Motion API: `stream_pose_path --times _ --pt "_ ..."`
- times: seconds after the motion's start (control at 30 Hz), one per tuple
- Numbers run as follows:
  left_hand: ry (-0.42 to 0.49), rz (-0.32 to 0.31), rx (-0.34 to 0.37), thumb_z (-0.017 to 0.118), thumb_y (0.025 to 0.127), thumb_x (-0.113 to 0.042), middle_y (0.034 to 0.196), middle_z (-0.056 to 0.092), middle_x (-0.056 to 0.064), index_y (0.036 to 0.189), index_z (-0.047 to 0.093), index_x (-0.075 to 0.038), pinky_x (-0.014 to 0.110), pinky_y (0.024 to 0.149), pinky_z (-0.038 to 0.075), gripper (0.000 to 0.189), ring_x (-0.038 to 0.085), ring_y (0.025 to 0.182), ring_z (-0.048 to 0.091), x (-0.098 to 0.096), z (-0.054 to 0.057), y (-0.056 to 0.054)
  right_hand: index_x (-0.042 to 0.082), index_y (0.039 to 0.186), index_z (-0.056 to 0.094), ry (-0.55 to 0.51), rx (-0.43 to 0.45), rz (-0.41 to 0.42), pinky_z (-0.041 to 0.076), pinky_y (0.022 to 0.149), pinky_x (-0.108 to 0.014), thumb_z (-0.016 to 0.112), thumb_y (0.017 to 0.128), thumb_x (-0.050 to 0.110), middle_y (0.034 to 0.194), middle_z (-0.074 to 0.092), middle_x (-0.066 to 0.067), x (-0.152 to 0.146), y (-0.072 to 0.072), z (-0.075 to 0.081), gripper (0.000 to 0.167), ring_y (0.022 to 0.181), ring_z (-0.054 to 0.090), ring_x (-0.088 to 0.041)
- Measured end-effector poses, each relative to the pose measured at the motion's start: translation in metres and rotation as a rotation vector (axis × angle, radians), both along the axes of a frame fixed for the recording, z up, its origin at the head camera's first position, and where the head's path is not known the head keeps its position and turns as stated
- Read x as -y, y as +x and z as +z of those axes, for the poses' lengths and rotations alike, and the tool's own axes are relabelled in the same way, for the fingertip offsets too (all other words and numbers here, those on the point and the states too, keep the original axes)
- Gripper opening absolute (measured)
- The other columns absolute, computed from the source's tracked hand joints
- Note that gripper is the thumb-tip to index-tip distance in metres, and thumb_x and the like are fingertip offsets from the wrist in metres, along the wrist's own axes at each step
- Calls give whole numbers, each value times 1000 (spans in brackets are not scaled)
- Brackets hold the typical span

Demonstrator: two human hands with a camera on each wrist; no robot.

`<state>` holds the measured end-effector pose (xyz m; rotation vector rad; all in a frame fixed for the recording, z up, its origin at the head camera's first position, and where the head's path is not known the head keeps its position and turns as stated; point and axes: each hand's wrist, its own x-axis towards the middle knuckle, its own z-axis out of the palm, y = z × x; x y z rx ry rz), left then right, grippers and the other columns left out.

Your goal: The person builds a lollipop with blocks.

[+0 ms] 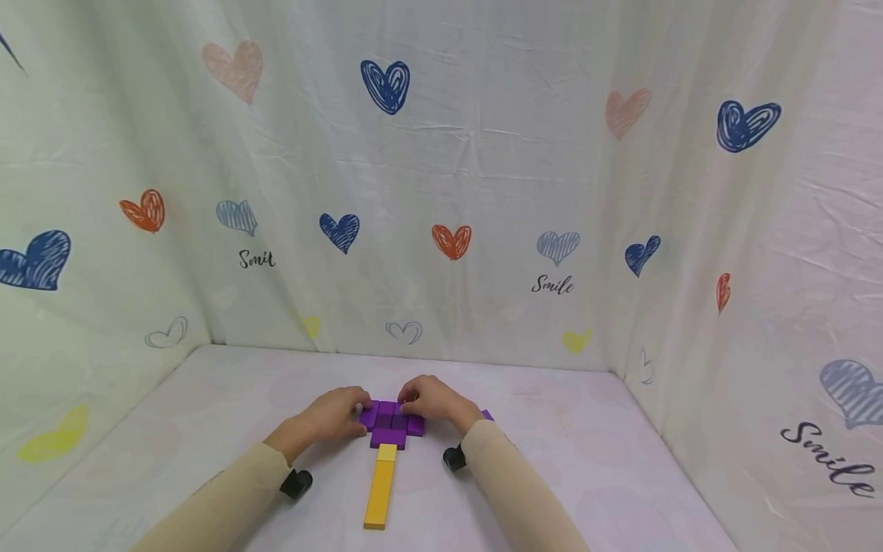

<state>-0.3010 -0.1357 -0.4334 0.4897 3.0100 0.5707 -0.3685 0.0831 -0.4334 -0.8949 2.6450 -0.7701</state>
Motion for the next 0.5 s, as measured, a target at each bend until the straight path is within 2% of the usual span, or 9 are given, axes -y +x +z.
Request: stream_pose_path --times 0.33,0.5 --pt "-3 4 1 81 77 -23 109 64 4 109 65 -11 45 96 46 37 24 104 58 0 1 0 17 110 70 2 4 -17 51 82 -28 65 91 27 95 65 10 -2 2 -2 22 85 57 -8" --pt "-5 -6 -13 81 77 -23 109 64 4 108 65 -12 45 96 46 36 24 104 58 0 -1 -1 13 113 68 -3 -36 -36 51 79 -30 66 90 33 96 64 8 -15 3 -1 30 86 57 -10"
